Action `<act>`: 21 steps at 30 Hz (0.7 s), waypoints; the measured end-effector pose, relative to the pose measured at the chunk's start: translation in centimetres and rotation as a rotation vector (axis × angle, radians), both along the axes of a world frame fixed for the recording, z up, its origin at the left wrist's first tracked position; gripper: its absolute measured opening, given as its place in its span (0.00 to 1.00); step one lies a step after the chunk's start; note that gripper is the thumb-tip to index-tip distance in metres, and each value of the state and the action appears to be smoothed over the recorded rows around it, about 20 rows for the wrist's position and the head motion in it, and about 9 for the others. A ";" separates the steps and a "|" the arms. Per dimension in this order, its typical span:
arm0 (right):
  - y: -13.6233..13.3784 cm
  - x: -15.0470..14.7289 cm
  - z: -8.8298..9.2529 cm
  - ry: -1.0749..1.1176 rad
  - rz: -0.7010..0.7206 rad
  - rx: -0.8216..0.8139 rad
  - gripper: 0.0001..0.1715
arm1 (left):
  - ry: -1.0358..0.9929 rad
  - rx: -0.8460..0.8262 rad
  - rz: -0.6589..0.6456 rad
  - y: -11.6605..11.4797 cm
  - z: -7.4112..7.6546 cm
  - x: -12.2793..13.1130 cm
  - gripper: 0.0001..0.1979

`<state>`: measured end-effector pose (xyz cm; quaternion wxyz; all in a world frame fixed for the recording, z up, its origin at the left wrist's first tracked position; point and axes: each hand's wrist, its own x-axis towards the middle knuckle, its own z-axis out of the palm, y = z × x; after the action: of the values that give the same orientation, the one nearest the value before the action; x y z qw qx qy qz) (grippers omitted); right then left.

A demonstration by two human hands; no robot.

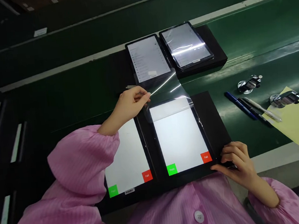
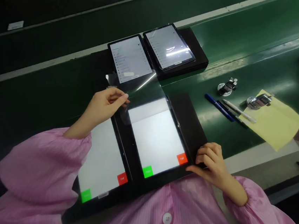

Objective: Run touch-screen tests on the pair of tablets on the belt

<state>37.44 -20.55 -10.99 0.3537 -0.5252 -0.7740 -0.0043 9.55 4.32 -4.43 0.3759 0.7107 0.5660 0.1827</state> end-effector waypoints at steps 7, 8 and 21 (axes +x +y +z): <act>2.9 1.9 2.2 0.206 0.124 -0.155 0.05 | -0.251 0.182 0.073 -3.0 2.7 -0.4 0.05; 3.5 1.6 2.5 0.189 0.119 -0.152 0.07 | -0.265 0.209 0.071 -3.5 3.0 -0.3 0.05; 12.3 -0.1 2.4 0.098 0.070 -0.285 0.15 | -0.152 0.278 -0.098 -9.1 3.3 -2.5 0.08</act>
<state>37.34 -8.24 -8.63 0.3128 -0.5422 -0.7665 0.1437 7.03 -4.78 -1.17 0.3241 0.7667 0.4698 0.2940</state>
